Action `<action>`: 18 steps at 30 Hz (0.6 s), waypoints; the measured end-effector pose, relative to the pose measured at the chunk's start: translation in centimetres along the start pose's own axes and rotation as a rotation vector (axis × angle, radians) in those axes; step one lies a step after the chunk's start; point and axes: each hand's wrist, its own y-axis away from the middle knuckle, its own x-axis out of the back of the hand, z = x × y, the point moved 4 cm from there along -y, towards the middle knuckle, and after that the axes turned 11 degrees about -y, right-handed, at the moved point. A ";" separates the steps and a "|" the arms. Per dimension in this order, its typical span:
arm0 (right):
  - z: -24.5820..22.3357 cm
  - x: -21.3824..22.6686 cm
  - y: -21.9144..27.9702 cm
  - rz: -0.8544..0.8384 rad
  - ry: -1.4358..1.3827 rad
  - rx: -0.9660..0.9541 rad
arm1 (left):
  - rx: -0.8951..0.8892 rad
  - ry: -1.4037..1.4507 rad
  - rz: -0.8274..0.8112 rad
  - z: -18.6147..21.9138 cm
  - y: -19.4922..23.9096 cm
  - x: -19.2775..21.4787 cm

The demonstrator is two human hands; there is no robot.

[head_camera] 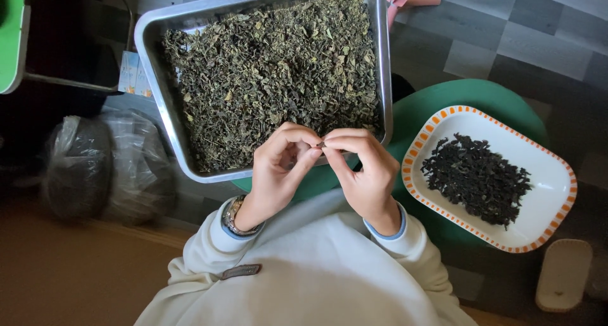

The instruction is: The person sits with a metal tray of dried green leaves and a small white plate. They use both hands to pick up small portions of the leaves from the tray, separate them, and place the selected pieces onto the plate.

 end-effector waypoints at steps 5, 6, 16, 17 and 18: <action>0.8 -0.1 0.4 0.000 -0.115 -0.118 | -0.082 -0.195 0.038 0.4 -0.1 0.1; 1.0 -0.1 0.5 0.006 -0.171 -0.163 | -0.094 -0.225 0.043 0.5 -0.2 0.0; 1.1 0.0 0.5 0.024 -0.024 -0.089 | -0.118 -0.269 0.049 0.3 -0.1 0.2; 1.1 0.1 0.6 0.020 0.014 -0.068 | -0.116 -0.278 0.044 0.3 -0.1 0.2; 1.1 0.1 0.6 0.017 0.051 -0.048 | -0.114 -0.286 0.039 0.3 -0.1 0.2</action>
